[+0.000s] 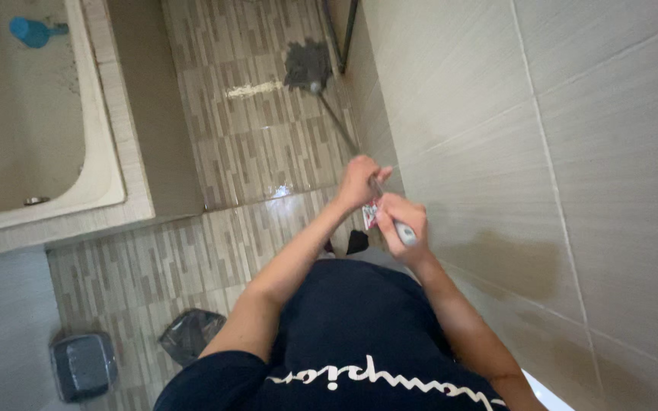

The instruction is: The person mops the tiled bathroom floor using a mop.

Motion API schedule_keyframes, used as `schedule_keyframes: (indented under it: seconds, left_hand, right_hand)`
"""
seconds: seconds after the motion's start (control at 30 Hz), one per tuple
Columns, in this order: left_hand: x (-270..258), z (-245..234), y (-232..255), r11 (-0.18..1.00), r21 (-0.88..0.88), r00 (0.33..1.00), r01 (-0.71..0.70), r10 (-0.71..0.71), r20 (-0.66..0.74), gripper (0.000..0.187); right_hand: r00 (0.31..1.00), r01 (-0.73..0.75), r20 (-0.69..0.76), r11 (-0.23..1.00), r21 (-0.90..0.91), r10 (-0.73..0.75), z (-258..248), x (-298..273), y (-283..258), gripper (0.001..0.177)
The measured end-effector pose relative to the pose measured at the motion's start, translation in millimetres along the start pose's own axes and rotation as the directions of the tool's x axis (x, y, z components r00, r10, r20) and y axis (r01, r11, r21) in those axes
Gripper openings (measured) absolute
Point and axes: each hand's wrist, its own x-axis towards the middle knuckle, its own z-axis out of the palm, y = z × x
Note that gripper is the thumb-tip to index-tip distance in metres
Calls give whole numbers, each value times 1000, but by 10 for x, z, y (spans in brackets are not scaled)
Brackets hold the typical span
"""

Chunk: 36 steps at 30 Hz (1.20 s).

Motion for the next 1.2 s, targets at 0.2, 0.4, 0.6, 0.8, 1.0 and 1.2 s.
schedule_keyframes:
  seconds: [0.2,0.4,0.6,0.8,1.0,1.2]
  left_hand:
    - [-47,-415,19,944,180,954,-277,247,171,30]
    - [433,-526,-824,982,184,984,-35,1,179,31]
    - [787,-520,-1039,965,262,999,21,-31,35,19]
    - [286,-366,-5,977,101,972,-186,198,-127,36]
    - [-229,-426,656,979,13,977,-203,201,68,50]
    - [-311,-561,286,932,40,929,-361,355,107,41]
  right_hand:
    - [932,344,-104,938,-49,-347,304,-64,303,13]
    - [957,291,20,952,-92,-290,646,501,983,7]
    - [971,239,-5,968,-81,-240,670,833,978,11]
    - [994,107,42,987,-116,-103,113,329,129,10]
    - [976,212,-58,976,53,-209,-1,-131,-522,19]
    - [924,383,-33,921,69,-381,302,-212,-169,18]
